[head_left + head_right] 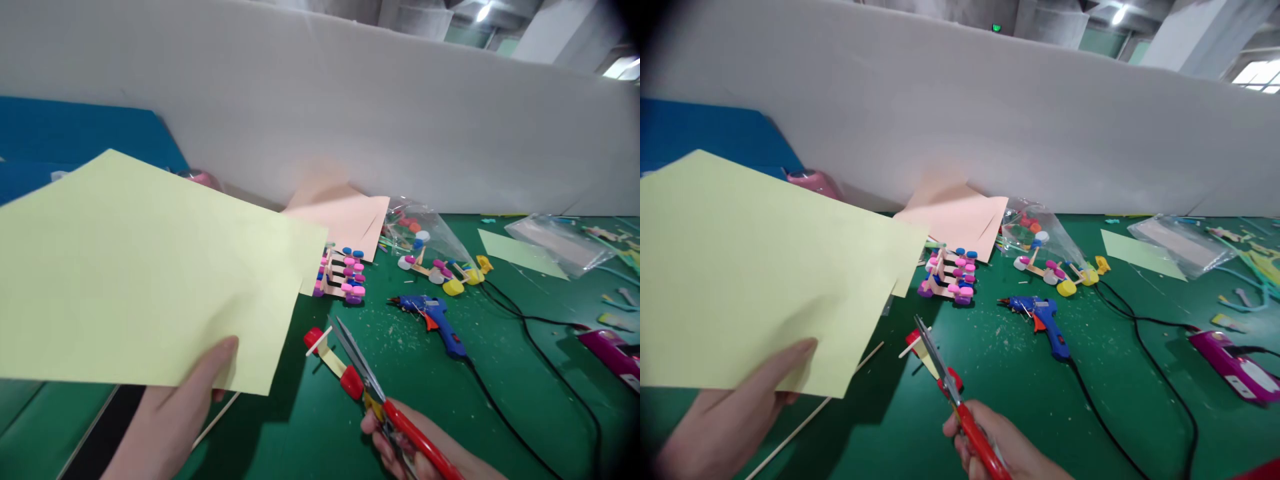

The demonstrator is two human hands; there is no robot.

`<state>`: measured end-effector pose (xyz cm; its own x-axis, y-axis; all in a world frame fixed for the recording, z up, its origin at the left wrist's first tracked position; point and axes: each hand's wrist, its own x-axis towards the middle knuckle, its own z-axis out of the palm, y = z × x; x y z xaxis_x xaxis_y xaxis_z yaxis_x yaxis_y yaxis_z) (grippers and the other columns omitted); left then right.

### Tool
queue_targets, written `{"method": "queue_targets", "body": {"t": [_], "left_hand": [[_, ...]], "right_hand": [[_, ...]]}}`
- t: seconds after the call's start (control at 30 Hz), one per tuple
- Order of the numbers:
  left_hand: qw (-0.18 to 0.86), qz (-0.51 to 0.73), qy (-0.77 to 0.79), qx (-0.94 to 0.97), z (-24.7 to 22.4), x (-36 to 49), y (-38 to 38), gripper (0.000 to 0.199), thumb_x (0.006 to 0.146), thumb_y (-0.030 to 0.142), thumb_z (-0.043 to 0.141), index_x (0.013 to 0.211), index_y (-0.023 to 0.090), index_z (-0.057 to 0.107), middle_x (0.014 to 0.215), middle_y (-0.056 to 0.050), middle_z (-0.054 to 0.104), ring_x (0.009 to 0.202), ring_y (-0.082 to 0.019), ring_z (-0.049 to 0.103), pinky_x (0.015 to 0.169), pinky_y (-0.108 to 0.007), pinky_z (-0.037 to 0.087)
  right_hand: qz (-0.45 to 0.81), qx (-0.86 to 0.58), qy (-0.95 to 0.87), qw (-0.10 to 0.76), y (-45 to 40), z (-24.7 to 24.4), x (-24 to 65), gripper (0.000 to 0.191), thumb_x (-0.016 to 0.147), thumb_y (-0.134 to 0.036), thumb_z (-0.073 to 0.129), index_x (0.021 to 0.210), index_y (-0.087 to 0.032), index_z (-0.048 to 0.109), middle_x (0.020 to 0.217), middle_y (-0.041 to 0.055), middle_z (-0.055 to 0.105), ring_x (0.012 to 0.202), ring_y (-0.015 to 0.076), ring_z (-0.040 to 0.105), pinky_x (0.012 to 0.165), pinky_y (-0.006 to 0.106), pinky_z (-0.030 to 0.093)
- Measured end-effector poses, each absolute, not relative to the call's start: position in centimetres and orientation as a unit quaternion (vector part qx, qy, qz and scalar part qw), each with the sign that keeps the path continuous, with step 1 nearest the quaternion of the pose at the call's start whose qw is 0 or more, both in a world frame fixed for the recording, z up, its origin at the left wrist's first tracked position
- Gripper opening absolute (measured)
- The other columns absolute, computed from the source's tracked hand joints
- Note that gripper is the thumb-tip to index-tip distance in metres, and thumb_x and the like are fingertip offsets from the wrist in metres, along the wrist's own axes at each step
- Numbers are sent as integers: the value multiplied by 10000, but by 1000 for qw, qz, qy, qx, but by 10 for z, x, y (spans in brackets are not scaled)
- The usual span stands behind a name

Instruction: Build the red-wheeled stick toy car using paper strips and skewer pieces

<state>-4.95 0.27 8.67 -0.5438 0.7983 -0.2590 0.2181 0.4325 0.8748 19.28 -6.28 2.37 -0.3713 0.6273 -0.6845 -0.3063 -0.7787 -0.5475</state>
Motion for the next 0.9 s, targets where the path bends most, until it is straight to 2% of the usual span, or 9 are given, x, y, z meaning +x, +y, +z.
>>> {"method": "queue_targets", "body": {"t": [0.1, 0.17, 0.33, 0.43, 0.53, 0.67, 0.73, 0.8, 0.9], "left_hand": [[376, 406, 772, 311, 81, -37, -7, 434, 629, 367, 607, 1011, 162, 601, 1001, -68, 659, 894, -260, 613, 556, -266, 551], [373, 406, 769, 322, 78, -29, -12, 437, 656, 389, 576, 1032, 166, 593, 1054, -72, 641, 923, -267, 606, 585, -274, 558], [342, 444, 749, 354, 74, -16, -18, 493, 696, 376, 541, 1137, 155, 531, 1145, -66, 596, 1000, -278, 574, 766, -316, 543], [307, 456, 748, 372, 70, -14, -20, 452, 708, 361, 542, 1127, 190, 544, 1089, -38, 633, 1047, -261, 553, 892, -321, 481], [326, 453, 742, 372, 59, -15, -21, 405, 709, 338, 541, 1064, 146, 570, 1019, -75, 661, 1049, -266, 554, 911, -331, 466], [310, 460, 734, 391, 41, -17, -18, 396, 721, 339, 515, 1042, 114, 574, 1110, -112, 618, 1114, -272, 501, 971, -350, 393], [267, 447, 720, 458, 34, -19, -16, 411, 706, 344, 525, 1056, 134, 576, 1136, -95, 605, 1172, -262, 442, 1011, -337, 331], [236, 434, 707, 506, 28, -21, -14, 401, 677, 340, 550, 1023, 143, 598, 1114, -95, 618, 1194, -267, 413, 1032, -339, 289], [215, 419, 704, 532, 23, -25, -13, 330, 647, 314, 571, 919, 141, 641, 1020, -113, 659, 1160, -290, 450, 1021, -370, 298]], "right_hand": [[822, -456, -126, 317, -56, 16, 173, 417, 471, -486, 753, 676, -148, 622, 513, -53, 452, 464, 27, 401, 433, 114, 310], [831, -438, -107, 325, -51, 15, 163, 458, 418, -495, 769, 670, -140, 627, 485, -59, 453, 419, 15, 374, 392, 115, 268], [826, -482, -58, 284, -43, 10, 157, 425, 459, -533, 737, 604, -151, 622, 463, -44, 447, 414, 47, 389, 378, 160, 277], [828, -473, -76, 293, -44, -1, 159, 417, 487, -531, 725, 642, -157, 626, 476, -47, 452, 395, 43, 375, 368, 176, 260], [834, -445, -111, 307, -47, -8, 159, 454, 472, -553, 717, 678, -160, 623, 449, -62, 460, 343, 33, 348, 343, 181, 223], [810, -458, -84, 357, -50, -5, 158, 450, 403, -520, 755, 598, -150, 590, 401, -81, 415, 361, 13, 329, 359, 134, 239], [809, -456, -94, 359, -51, 0, 160, 427, 457, -516, 740, 618, -148, 596, 427, -76, 419, 381, 12, 346, 377, 123, 263], [822, -450, -127, 325, -51, 5, 164, 387, 567, -521, 684, 670, -155, 611, 464, -65, 441, 392, 20, 374, 393, 133, 291], [829, -462, -155, 274, -50, 9, 169, 342, 673, -508, 610, 700, -167, 619, 500, -55, 452, 414, 33, 413, 431, 151, 342]]}}
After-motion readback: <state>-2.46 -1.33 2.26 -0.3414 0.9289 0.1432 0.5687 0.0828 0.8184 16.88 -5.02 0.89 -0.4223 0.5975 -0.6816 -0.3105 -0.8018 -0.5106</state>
